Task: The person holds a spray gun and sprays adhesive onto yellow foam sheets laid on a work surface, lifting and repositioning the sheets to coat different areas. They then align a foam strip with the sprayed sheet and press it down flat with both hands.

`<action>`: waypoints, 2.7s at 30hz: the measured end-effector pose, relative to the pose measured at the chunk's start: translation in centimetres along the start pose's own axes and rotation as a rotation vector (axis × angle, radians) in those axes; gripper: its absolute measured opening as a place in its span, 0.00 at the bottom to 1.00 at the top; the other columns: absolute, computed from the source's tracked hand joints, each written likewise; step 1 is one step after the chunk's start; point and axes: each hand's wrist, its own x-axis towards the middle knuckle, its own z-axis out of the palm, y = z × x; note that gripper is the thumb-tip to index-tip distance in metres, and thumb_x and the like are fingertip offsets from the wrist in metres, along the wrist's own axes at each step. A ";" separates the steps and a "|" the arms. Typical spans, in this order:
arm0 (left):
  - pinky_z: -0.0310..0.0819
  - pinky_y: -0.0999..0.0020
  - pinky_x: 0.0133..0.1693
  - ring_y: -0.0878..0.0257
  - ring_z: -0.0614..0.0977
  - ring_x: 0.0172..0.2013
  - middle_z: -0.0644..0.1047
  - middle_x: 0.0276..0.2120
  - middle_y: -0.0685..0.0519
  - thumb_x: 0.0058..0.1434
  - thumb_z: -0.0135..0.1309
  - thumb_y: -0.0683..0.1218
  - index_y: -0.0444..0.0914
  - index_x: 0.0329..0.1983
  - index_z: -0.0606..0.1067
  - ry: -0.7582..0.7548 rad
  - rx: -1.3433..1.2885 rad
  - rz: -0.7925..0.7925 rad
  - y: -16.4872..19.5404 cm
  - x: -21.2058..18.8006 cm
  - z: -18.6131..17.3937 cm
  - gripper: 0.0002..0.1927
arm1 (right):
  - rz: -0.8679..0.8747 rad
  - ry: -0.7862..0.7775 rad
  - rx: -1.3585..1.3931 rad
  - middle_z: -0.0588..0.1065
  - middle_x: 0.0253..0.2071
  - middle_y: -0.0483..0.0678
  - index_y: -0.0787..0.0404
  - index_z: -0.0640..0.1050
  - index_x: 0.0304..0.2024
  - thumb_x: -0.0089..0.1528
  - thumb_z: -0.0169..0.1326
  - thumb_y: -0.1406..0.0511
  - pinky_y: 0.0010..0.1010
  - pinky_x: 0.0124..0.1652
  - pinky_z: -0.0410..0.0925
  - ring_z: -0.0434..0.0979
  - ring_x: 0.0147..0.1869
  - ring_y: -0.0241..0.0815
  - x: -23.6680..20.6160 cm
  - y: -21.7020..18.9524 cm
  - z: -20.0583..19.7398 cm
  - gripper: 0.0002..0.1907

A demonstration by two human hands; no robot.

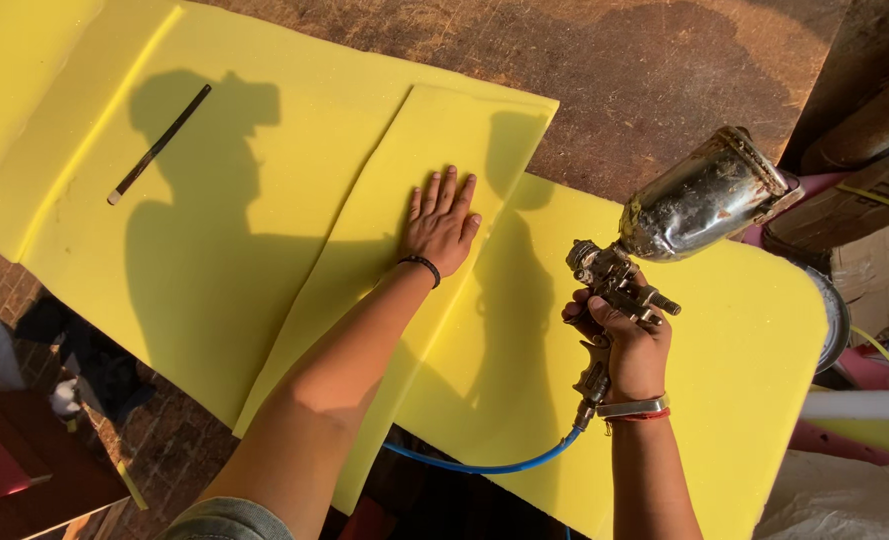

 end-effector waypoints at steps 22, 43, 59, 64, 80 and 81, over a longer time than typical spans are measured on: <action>0.30 0.44 0.74 0.50 0.44 0.78 0.45 0.80 0.54 0.75 0.30 0.62 0.58 0.80 0.49 -0.027 0.017 0.070 -0.6 -1.2 2.1 0.30 | 0.006 0.039 -0.042 0.78 0.38 0.54 0.70 0.72 0.62 0.62 0.54 0.74 0.36 0.41 0.77 0.82 0.37 0.45 2.6 1.5 -0.2 0.24; 0.31 0.41 0.71 0.49 0.44 0.76 0.45 0.78 0.53 0.70 0.37 0.60 0.59 0.78 0.51 -0.067 0.065 0.046 0.3 -1.4 1.6 0.32 | -0.062 0.069 -0.176 0.78 0.34 0.50 0.70 0.74 0.61 0.61 0.59 0.73 0.31 0.33 0.76 0.80 0.31 0.40 3.6 0.3 -0.4 0.24; 0.32 0.42 0.71 0.49 0.45 0.76 0.45 0.78 0.53 0.70 0.38 0.60 0.59 0.78 0.51 -0.052 0.072 0.050 0.3 -1.2 1.9 0.32 | -0.095 0.149 -0.169 0.78 0.33 0.51 0.70 0.73 0.62 0.62 0.58 0.73 0.31 0.32 0.76 0.80 0.30 0.40 5.4 -0.5 -1.2 0.25; 0.32 0.42 0.71 0.50 0.45 0.76 0.45 0.78 0.53 0.70 0.38 0.60 0.59 0.78 0.51 -0.049 0.075 0.051 0.3 -1.2 2.2 0.32 | -0.198 0.174 -0.116 0.77 0.35 0.49 0.70 0.71 0.64 0.64 0.59 0.73 0.31 0.34 0.77 0.79 0.33 0.38 6.2 -0.3 -1.0 0.26; 0.30 0.43 0.72 0.50 0.46 0.77 0.50 0.78 0.51 0.70 0.50 0.54 0.42 0.71 0.57 0.092 -0.183 0.087 -1.7 -1.6 4.8 0.30 | -0.057 0.043 -0.215 0.78 0.35 0.49 0.67 0.73 0.65 0.62 0.57 0.74 0.28 0.33 0.74 0.78 0.31 0.38 -0.1 0.9 -0.2 0.27; 0.30 0.43 0.72 0.50 0.45 0.77 0.50 0.78 0.51 0.69 0.51 0.53 0.43 0.70 0.59 0.084 -0.182 0.089 -1.7 -1.6 4.6 0.29 | -0.035 0.034 -0.226 0.78 0.35 0.49 0.66 0.73 0.65 0.61 0.57 0.74 0.28 0.33 0.74 0.79 0.31 0.37 -0.6 0.9 -0.3 0.28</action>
